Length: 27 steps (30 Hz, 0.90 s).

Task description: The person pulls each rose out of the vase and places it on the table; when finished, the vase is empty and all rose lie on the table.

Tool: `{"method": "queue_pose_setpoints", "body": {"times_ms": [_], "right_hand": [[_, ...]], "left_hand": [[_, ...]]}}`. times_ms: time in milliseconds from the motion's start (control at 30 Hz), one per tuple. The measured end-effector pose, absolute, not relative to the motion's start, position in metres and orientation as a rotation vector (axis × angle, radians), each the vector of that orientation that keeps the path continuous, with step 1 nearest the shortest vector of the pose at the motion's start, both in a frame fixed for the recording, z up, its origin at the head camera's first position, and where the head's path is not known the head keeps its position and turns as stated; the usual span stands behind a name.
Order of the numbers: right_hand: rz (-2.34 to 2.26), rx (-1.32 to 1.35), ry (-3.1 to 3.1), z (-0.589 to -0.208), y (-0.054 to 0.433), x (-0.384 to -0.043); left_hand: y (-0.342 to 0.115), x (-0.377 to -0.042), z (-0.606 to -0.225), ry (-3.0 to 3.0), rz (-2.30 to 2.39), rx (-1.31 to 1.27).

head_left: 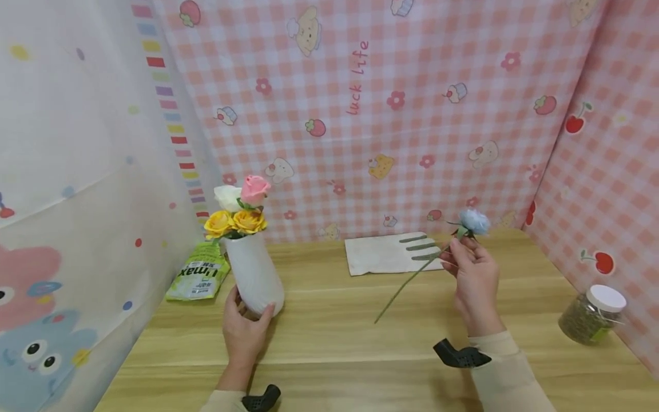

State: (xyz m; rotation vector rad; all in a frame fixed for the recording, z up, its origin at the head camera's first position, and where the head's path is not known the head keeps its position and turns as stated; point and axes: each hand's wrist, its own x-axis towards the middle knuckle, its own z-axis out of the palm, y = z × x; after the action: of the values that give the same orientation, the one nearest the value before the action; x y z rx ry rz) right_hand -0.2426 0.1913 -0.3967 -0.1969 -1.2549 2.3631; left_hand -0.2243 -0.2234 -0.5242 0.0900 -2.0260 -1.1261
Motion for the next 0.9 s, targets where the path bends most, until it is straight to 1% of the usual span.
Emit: {"method": "queue_pose_setpoints", "body": {"times_ms": [233,500,733,900], "right_hand": [[2.254,-0.256,-1.335,-0.400,0.199,-0.246],[2.117,-0.199,-1.654,-0.407,0.213,-0.247],[1.848,-0.052,-2.265,-0.420,0.233,-0.248],[1.793,0.040,-2.469,-0.430,0.243,-0.251]], "left_hand": [[-0.224,-0.222,-0.526,-2.021,-1.123,0.100],[-0.224,-0.224,-0.523,-2.029,-1.120,0.100],[-0.226,-0.225,-0.523,-2.033,-1.125,0.108],[-0.225,-0.225,-0.524,-2.031,-1.125,0.101]]}}
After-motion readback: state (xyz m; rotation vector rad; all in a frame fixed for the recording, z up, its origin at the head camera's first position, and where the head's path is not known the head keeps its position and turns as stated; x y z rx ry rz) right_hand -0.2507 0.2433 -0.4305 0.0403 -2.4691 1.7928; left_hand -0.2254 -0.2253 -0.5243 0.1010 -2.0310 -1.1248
